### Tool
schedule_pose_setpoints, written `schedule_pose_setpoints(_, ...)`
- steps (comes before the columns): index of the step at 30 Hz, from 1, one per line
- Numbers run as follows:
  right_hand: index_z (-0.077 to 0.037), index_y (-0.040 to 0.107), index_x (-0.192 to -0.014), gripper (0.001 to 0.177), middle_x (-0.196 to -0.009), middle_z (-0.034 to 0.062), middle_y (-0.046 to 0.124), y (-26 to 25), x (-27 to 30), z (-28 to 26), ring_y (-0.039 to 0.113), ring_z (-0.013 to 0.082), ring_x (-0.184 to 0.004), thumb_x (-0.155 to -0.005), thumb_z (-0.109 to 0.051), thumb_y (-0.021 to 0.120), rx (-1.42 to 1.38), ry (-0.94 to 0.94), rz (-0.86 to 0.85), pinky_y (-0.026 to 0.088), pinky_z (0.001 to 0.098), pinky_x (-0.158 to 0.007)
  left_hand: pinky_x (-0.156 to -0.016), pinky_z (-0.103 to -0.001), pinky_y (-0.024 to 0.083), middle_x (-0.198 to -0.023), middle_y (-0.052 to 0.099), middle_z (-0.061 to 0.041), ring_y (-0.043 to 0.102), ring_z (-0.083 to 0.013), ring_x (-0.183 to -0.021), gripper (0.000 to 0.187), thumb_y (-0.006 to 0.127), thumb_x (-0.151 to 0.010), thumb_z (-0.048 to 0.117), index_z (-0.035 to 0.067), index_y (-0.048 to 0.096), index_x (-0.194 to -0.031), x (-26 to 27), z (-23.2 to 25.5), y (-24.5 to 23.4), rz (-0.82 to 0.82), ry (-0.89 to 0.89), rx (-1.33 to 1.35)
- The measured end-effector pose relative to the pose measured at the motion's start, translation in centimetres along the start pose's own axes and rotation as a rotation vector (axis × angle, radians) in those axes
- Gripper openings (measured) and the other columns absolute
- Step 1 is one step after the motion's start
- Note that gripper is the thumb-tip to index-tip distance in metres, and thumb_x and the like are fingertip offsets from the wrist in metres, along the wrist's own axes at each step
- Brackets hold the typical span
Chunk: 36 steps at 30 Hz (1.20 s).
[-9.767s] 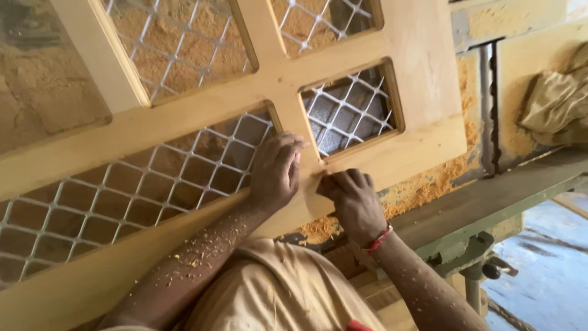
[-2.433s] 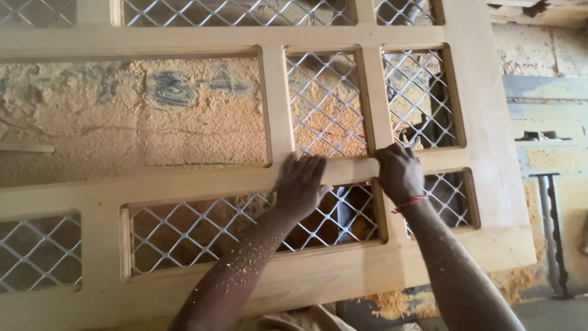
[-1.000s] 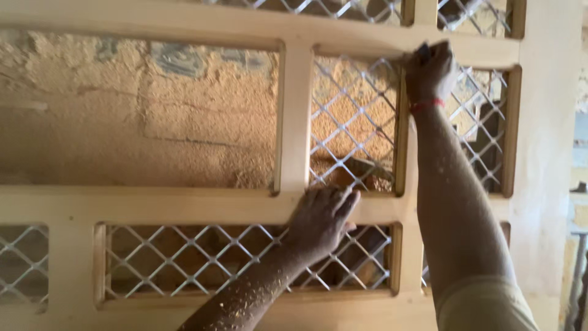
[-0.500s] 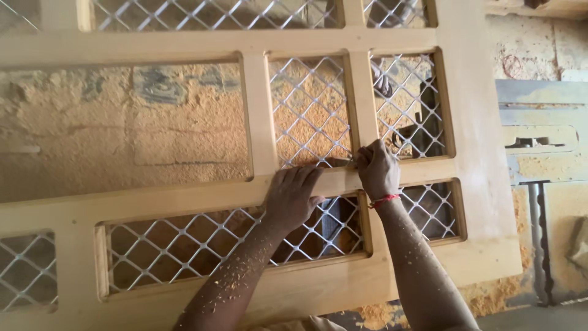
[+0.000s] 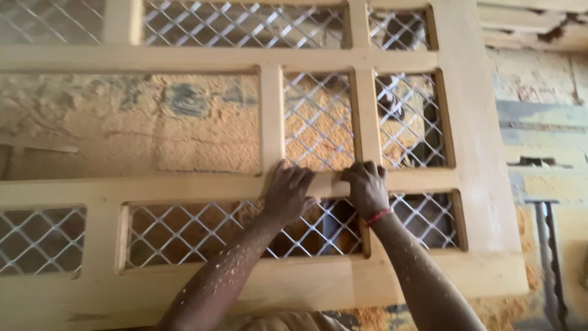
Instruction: The person sands the inner edges and lattice of a wooden window frame with a piece of sandpaper. They rub the sandpaper against the wood surfaces and along the boundaries of the metal mesh inserts, occasionally brushing away sawdust by hand.
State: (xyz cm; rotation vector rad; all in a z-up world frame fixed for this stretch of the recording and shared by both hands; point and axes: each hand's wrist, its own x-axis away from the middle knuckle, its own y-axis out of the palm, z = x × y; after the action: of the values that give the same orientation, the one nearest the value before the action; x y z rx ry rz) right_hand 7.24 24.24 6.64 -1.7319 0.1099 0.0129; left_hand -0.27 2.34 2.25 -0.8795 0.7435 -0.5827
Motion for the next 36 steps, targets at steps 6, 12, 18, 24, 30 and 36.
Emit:
schedule_pose_setpoints(6, -0.021, 0.081, -0.108, 0.036, -0.119, -0.0032, 0.072, 7.4, -1.8, -7.1, 0.056, 0.0234, -0.116, -0.091, 0.003, 0.059, -0.167, -0.119, 0.081, 0.043, 0.0415, -0.105, -0.108, -0.063, 0.034, -0.134, 0.054, -0.023, 0.052, -0.0389, -0.124, 0.103, 0.093, -0.065, 0.059, 0.002, 0.05, -0.14, 2.0, -5.4, -4.2, 0.031, 0.03, -0.014)
schedule_pose_setpoints(12, -0.024, 0.081, -0.105, 0.021, -0.112, -0.0049, 0.073, 3.6, -2.7, -3.5, 0.057, 0.0222, -0.105, -0.091, -0.014, 0.069, -0.169, -0.057, -0.066, 0.044, 0.0425, -0.097, -0.114, -0.053, 0.04, -0.142, 0.053, -0.019, 0.051, -0.0342, -0.132, 0.11, 0.093, -0.06, 0.053, 0.004, 0.045, -0.146, 1.4, -5.3, -4.1, 0.042, -0.042, 0.082)
schedule_pose_setpoints(18, -0.02, 0.079, -0.094, 0.019, -0.105, 0.001, 0.069, 3.1, -2.4, -5.1, 0.056, 0.0292, -0.106, -0.083, -0.01, 0.068, -0.023, 0.011, -0.053, 0.043, 0.0471, -0.095, -0.113, -0.051, 0.044, -0.139, 0.057, -0.016, 0.054, -0.033, -0.131, 0.096, 0.093, -0.065, 0.053, 0.007, 0.054, -0.14, 1.7, -5.4, -3.8, 0.051, -0.002, 0.042)
schedule_pose_setpoints(24, -0.017, 0.077, -0.096, 0.029, -0.107, 0.0011, 0.072, -1.0, 0.0, -2.6, 0.06, 0.0277, -0.108, -0.081, -0.001, 0.059, -0.259, -0.021, 0.043, 0.047, 0.0446, -0.092, -0.11, -0.054, 0.037, -0.131, 0.064, -0.018, 0.057, -0.0345, -0.126, 0.086, 0.09, -0.063, 0.053, 0.007, 0.057, -0.128, 0.8, -4.3, -4.9, 0.05, 0.089, -0.048)
schedule_pose_setpoints(30, -0.018, 0.078, -0.092, 0.035, -0.111, -0.0041, 0.078, -3.7, 4.2, 8.0, 0.066, 0.0197, -0.107, -0.091, 0.006, 0.052, -0.074, 0.271, 0.145, 0.049, 0.0408, -0.086, -0.102, -0.052, 0.041, -0.128, 0.064, -0.019, 0.059, -0.0337, -0.113, 0.078, 0.086, -0.08, 0.046, -0.002, 0.055, -0.134, -0.8, 1.2, 0.3, 0.013, 0.082, 0.098)
schedule_pose_setpoints(36, -0.019, 0.08, -0.102, 0.024, -0.116, -0.0017, 0.075, -5.1, 6.5, 18.0, 0.061, 0.0267, -0.111, -0.092, -0.004, 0.065, 0.185, 0.321, 0.331, 0.046, 0.0453, -0.094, -0.101, -0.048, 0.049, -0.129, 0.064, -0.017, 0.059, -0.0321, -0.117, 0.072, 0.077, -0.089, 0.05, 0.001, 0.057, -0.138, -4.9, 3.6, 4.4, -0.153, 0.172, 0.063)
